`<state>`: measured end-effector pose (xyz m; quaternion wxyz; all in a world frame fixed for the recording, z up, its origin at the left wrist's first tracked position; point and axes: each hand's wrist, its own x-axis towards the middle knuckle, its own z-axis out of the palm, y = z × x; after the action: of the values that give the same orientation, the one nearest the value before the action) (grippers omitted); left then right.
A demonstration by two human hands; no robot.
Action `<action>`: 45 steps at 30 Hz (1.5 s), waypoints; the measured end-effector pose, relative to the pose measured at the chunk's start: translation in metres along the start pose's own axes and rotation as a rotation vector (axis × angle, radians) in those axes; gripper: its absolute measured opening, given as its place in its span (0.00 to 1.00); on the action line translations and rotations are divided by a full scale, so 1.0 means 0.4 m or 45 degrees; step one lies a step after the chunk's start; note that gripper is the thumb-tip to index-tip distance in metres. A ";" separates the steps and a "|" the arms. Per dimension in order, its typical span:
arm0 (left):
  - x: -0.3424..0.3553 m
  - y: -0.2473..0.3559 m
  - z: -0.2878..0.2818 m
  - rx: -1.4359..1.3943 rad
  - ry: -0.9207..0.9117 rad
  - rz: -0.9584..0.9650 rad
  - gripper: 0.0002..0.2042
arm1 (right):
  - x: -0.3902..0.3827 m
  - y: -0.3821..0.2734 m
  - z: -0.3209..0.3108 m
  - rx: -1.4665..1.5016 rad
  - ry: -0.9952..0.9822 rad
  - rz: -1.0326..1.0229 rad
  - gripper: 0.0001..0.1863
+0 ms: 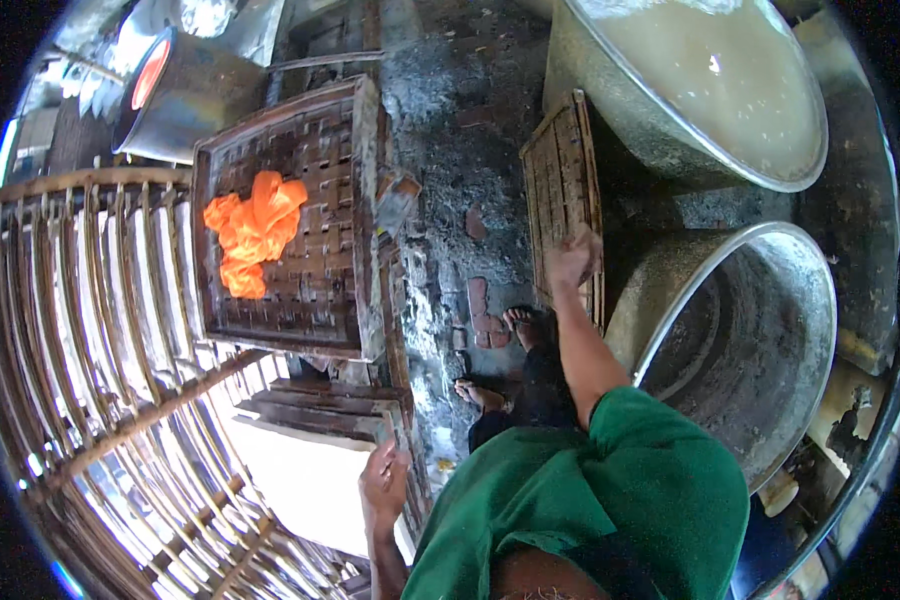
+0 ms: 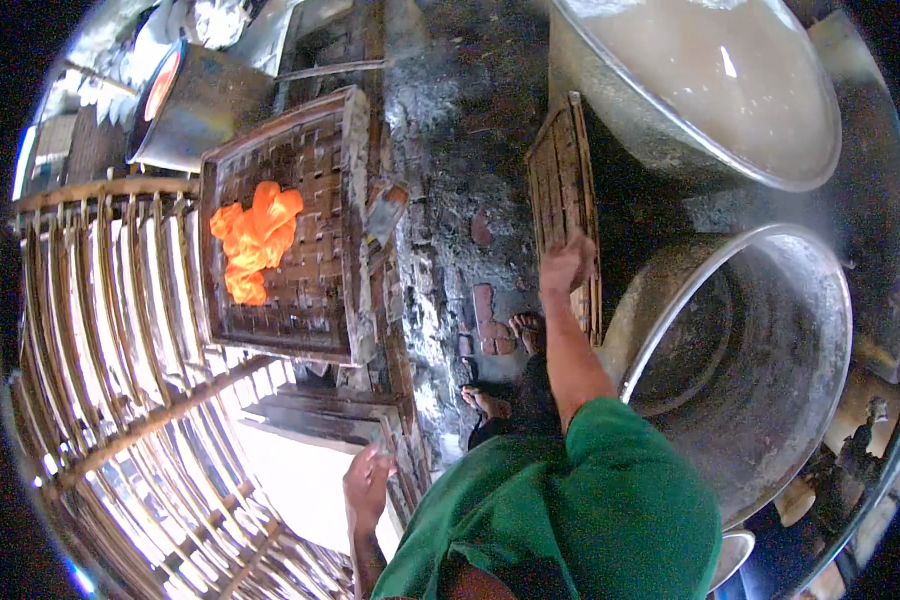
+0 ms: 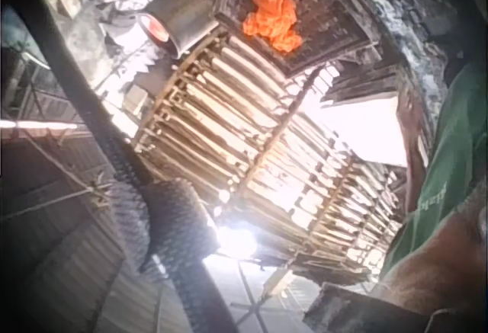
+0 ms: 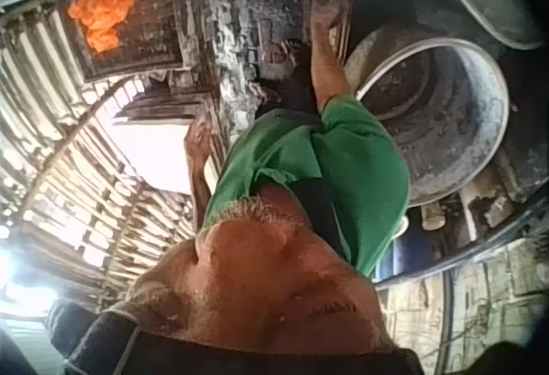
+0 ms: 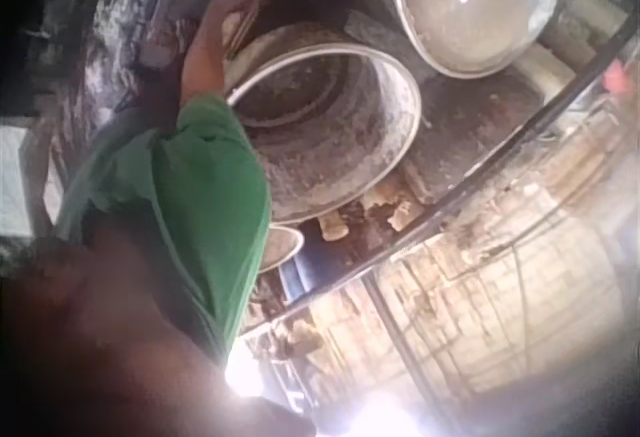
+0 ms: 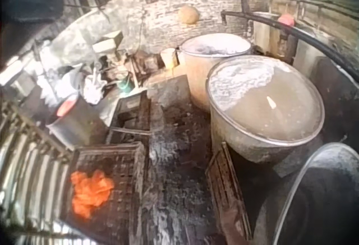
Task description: The person layers a white sheet onto a wooden tray, covers it with an orange cloth, and places a wooden lid on top before stacking the tray onto a large wooden rack.
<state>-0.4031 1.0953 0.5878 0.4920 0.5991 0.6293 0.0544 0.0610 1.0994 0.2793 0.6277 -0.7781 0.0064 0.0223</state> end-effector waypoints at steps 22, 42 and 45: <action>-0.488 -0.202 -0.019 0.057 0.225 -0.408 0.22 | 0.241 0.126 0.079 -1.301 -0.873 -0.368 0.25; -0.204 -0.014 0.169 0.150 -0.197 1.023 0.15 | -0.248 -1.256 -0.521 -0.784 -0.847 -1.254 0.18; -0.154 0.005 0.332 0.347 -0.391 1.269 0.21 | -0.522 -1.435 -0.734 -0.444 -0.769 -1.285 0.14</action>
<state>-0.3232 0.9768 0.5554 0.4106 0.8847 0.1907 0.1109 -0.1180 0.9303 0.9106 0.3982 -0.7356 -0.5450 -0.0575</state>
